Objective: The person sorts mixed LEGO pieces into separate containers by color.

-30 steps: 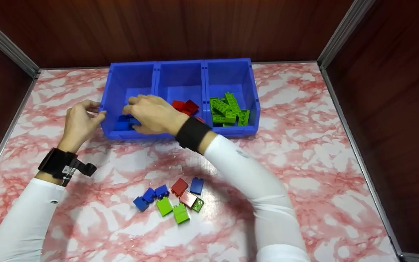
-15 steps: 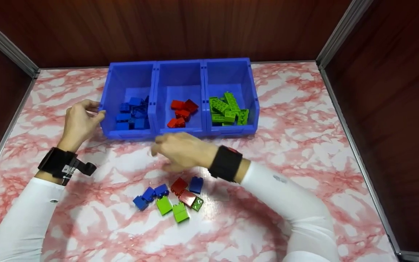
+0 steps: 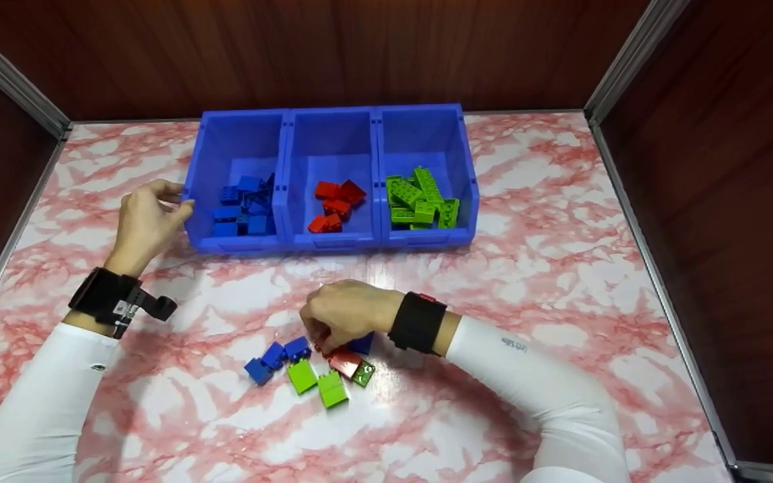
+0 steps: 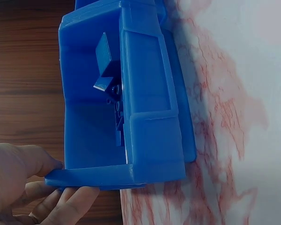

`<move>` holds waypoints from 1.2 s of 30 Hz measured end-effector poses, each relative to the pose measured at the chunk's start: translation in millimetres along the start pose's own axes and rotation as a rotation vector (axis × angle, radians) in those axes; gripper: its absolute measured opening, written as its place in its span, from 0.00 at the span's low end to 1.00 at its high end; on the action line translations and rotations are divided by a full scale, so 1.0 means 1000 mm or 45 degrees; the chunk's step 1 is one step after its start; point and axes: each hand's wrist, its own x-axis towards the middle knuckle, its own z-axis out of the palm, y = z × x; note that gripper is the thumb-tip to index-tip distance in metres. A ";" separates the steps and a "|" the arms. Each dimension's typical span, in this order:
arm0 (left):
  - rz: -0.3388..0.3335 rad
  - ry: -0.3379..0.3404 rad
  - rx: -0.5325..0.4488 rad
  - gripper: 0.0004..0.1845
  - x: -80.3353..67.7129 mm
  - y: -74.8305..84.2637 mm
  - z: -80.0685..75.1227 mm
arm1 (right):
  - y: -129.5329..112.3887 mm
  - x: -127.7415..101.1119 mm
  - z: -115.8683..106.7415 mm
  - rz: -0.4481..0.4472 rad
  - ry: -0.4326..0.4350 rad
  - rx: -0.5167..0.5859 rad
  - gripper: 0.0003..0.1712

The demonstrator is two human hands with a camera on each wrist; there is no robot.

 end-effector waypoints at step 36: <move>-0.011 -0.002 0.022 0.17 -0.001 0.002 0.000 | 0.005 0.016 0.012 -0.010 -0.067 0.045 0.19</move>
